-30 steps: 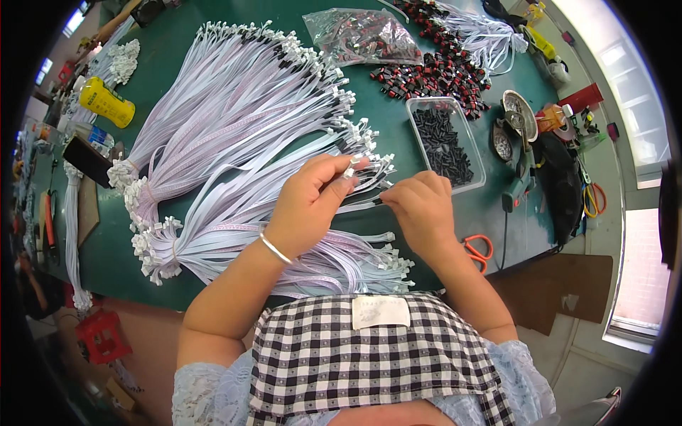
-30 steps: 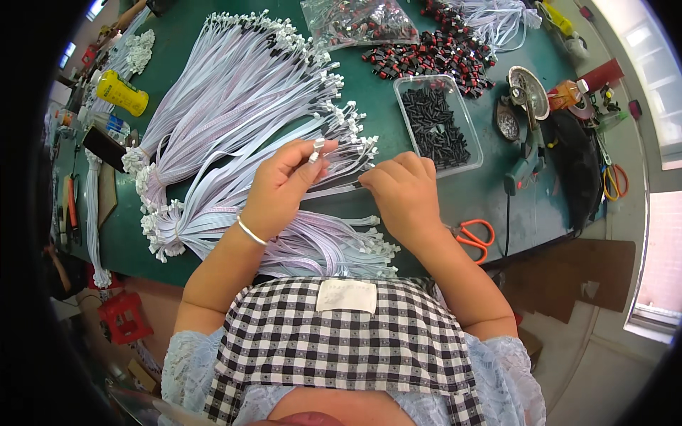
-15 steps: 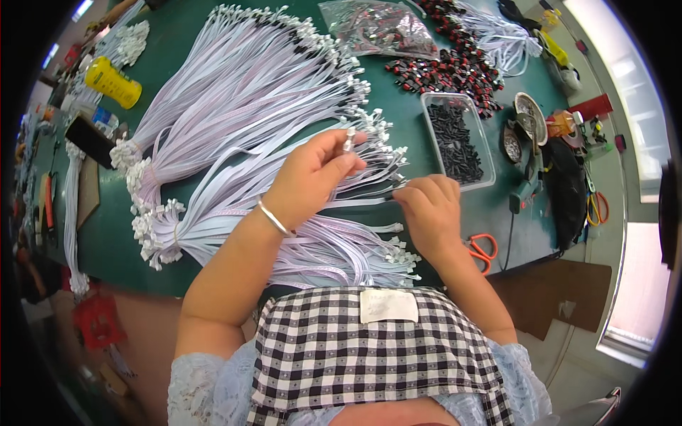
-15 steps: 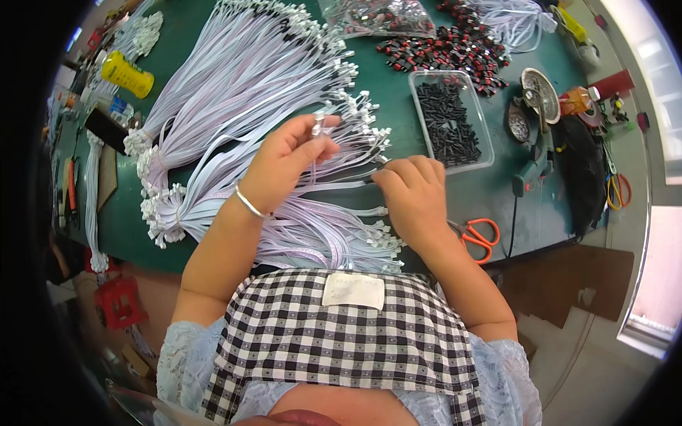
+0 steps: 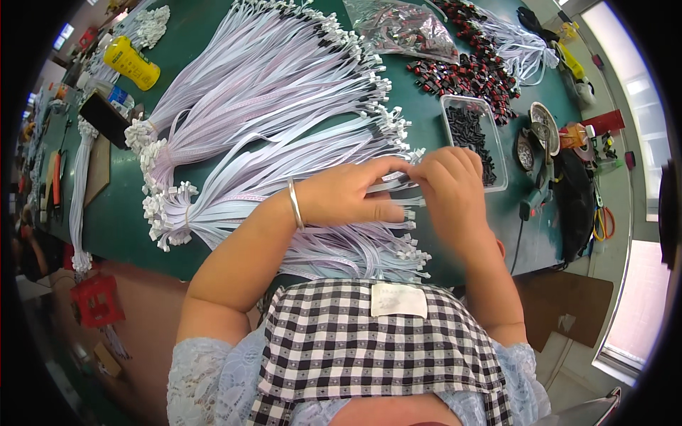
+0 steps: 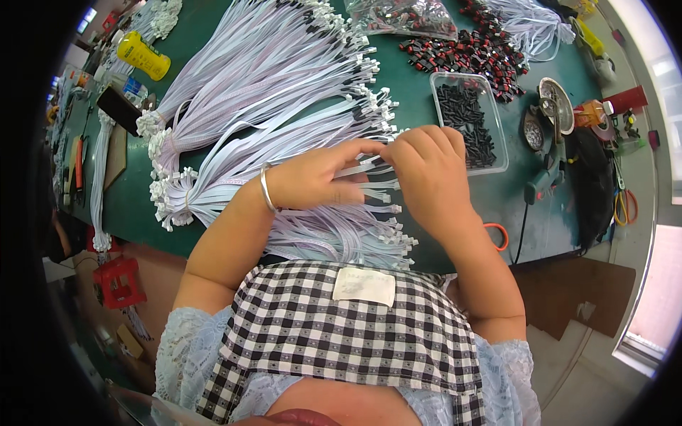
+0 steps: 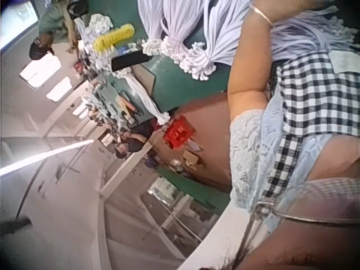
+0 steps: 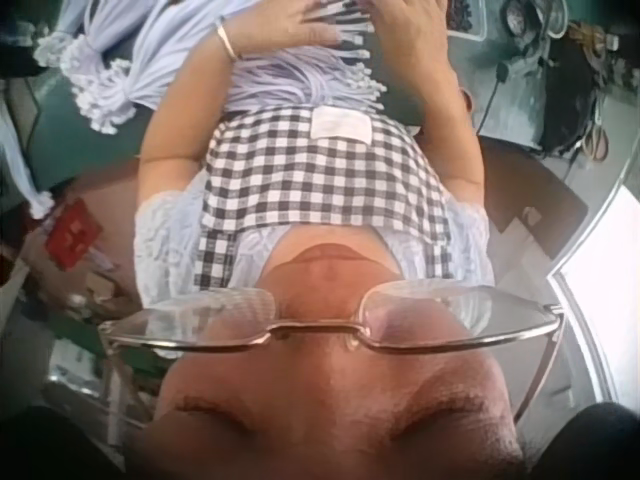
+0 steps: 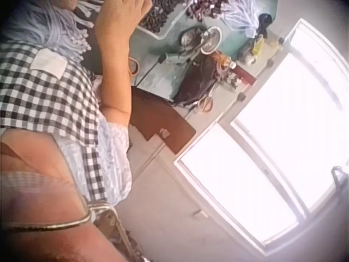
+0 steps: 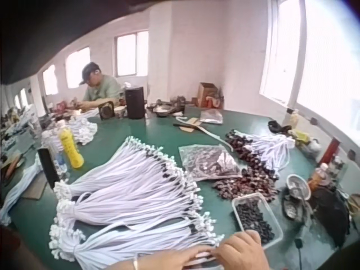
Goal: The person repeatedly picks a white cable and a black plastic connector, inserts the connector onto the cable end, and places the assembled unit on the table. The process is repeated continuously throughout the clip.
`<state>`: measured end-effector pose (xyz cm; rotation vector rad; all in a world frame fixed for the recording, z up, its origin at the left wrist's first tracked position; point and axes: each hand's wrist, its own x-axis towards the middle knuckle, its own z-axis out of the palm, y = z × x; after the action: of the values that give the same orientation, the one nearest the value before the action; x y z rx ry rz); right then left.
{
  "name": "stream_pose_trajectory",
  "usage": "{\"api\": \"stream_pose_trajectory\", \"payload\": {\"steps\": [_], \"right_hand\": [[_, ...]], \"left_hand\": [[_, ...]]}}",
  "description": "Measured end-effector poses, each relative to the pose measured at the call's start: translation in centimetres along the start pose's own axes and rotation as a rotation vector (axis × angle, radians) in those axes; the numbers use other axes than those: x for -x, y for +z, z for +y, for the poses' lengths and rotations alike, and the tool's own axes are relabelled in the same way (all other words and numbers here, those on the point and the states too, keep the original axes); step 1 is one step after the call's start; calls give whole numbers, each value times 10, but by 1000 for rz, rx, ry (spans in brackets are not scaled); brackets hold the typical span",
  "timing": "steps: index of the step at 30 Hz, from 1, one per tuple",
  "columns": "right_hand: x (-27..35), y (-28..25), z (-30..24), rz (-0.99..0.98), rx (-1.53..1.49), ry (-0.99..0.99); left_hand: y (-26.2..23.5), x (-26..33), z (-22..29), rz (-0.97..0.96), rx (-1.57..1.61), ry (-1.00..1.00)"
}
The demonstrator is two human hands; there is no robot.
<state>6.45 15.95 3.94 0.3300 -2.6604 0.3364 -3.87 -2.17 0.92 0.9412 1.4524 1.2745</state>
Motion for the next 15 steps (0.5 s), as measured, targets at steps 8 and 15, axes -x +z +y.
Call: {"api": "stream_pose_trajectory", "payload": {"steps": [8,15], "right_hand": [[8,7,13,-124,-178,151],[18,15,14,-109,-74,159]], "left_hand": [[13,-2,11,129,-429,61],[16,-2,-4,383,-847,467]]}}
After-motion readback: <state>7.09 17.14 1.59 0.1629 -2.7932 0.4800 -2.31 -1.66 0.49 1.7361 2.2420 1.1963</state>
